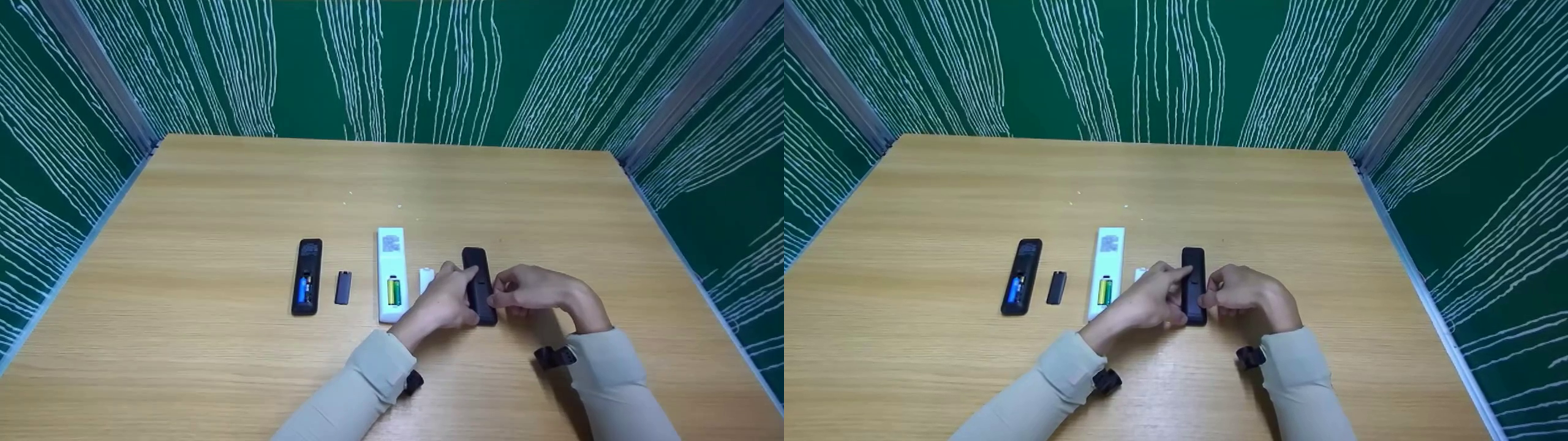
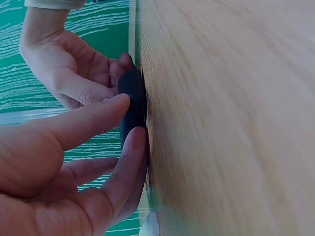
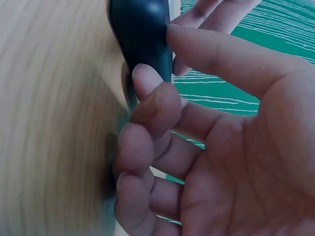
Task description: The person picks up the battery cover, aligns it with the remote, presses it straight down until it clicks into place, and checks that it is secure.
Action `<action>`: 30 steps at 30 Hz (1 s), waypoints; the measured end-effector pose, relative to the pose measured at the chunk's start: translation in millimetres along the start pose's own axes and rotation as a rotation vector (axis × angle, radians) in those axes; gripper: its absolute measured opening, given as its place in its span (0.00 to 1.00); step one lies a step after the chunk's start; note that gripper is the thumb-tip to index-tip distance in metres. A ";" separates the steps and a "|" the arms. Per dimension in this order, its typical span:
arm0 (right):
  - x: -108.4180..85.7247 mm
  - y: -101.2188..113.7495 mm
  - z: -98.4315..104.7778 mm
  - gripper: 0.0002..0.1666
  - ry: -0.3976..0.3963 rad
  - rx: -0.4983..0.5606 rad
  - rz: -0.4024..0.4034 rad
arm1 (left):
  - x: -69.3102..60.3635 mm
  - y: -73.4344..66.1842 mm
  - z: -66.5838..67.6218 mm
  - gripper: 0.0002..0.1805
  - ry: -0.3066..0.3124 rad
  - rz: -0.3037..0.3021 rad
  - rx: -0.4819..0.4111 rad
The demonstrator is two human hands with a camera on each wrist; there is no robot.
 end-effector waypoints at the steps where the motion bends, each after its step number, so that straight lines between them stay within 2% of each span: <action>1: -0.2 0.1 -0.1 0.13 0.001 -0.002 0.001 | -0.1 -0.1 -0.1 0.55 0.001 0.001 -0.002; 16: -0.5 3.2 -1.6 0.12 0.020 -0.046 -0.013 | 0.1 -0.7 -0.3 0.55 0.008 0.016 -0.013; 24: -0.7 2.1 -1.4 0.12 -0.003 -0.065 0.010 | 0.5 0.1 0.1 0.53 0.000 -0.005 0.028; 30: 1.7 -0.2 -0.1 0.13 -0.029 -0.080 0.006 | 0.9 0.6 -0.1 0.54 -0.002 -0.011 0.027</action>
Point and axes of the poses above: each hand's wrist, its own x-axis towards the middle knuckle, its own z-axis out of the back of the hand, y = z × x, the point moved 1 cm from there along x, towards the middle knuckle, and after that the axes turned 15 degrees about y, right-handed, at the moved point
